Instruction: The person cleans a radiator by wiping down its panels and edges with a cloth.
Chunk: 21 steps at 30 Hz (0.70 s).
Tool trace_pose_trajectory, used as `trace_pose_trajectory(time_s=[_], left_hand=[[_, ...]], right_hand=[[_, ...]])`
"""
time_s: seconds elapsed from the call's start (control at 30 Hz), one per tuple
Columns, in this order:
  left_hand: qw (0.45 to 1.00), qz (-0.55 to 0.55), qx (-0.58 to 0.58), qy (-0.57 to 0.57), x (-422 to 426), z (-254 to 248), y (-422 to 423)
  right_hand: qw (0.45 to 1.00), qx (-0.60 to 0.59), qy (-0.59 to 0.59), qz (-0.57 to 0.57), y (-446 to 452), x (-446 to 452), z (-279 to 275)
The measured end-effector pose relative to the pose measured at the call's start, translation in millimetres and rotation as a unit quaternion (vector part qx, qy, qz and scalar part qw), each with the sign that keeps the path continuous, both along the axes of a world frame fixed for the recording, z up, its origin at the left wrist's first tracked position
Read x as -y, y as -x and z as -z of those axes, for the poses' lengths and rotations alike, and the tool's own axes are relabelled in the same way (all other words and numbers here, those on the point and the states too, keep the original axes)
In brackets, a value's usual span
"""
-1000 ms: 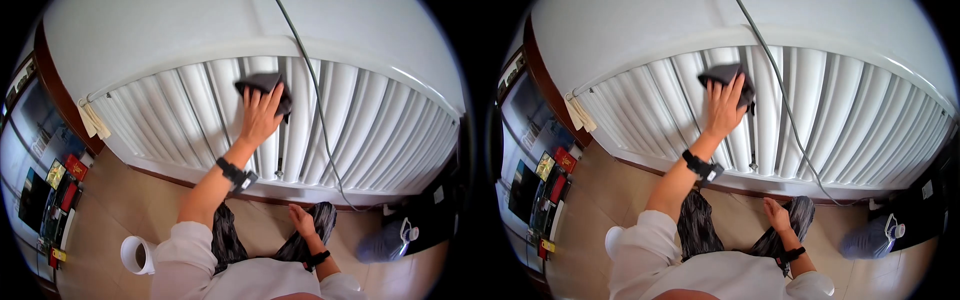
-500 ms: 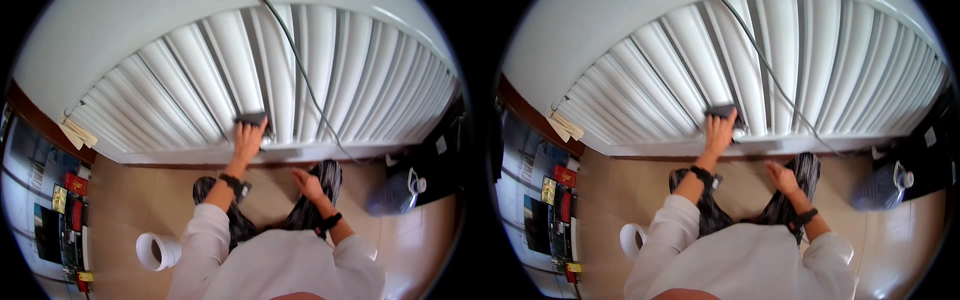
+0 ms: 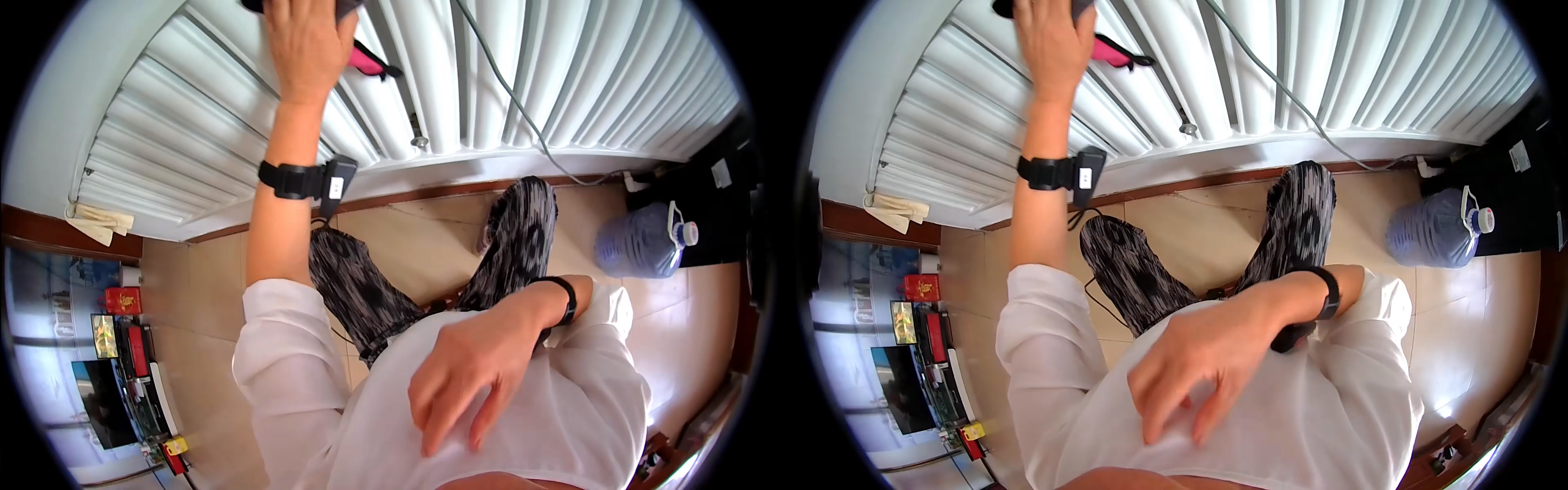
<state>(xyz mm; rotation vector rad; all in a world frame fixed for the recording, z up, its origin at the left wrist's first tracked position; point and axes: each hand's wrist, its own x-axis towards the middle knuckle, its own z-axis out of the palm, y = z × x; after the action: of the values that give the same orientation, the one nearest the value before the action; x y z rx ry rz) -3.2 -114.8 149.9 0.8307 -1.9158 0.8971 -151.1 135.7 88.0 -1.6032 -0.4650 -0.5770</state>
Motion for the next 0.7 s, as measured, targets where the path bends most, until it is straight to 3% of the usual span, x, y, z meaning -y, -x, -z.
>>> trace_pose_trajectory(time_s=[0.07,0.13,0.23,0.27,0.33,0.4,0.53,0.63,0.7], left_hand=[[1.000,-0.021,0.016,-0.001,6,31,-7],[0.997,-0.043,0.040,-0.052,-2,65,-9],[0.992,-0.046,0.055,-0.106,-13,115,-10],[0.990,-0.035,0.062,-0.125,-17,129,-11],[0.987,0.001,0.090,-0.134,-22,149,-14],[0.987,0.018,0.099,-0.129,-20,155,-13],[0.990,0.039,0.078,-0.109,-17,110,12],[0.987,0.136,0.006,-0.086,-12,53,44],[0.990,0.128,-0.005,-0.058,-6,31,60]], right_hand=[[0.997,0.010,0.055,-0.061,-5,-3,-1],[0.995,0.036,0.072,-0.053,-11,1,1],[0.990,0.097,0.035,0.096,-24,4,3],[0.990,0.095,0.045,0.094,-27,9,4],[0.992,-0.008,0.012,0.125,-32,17,5],[0.988,0.000,0.033,0.152,-43,14,4],[0.991,-0.050,-0.008,0.123,-62,2,12],[0.993,-0.019,-0.041,0.105,-76,0,13],[0.991,-0.018,-0.052,0.119,-79,1,8]])
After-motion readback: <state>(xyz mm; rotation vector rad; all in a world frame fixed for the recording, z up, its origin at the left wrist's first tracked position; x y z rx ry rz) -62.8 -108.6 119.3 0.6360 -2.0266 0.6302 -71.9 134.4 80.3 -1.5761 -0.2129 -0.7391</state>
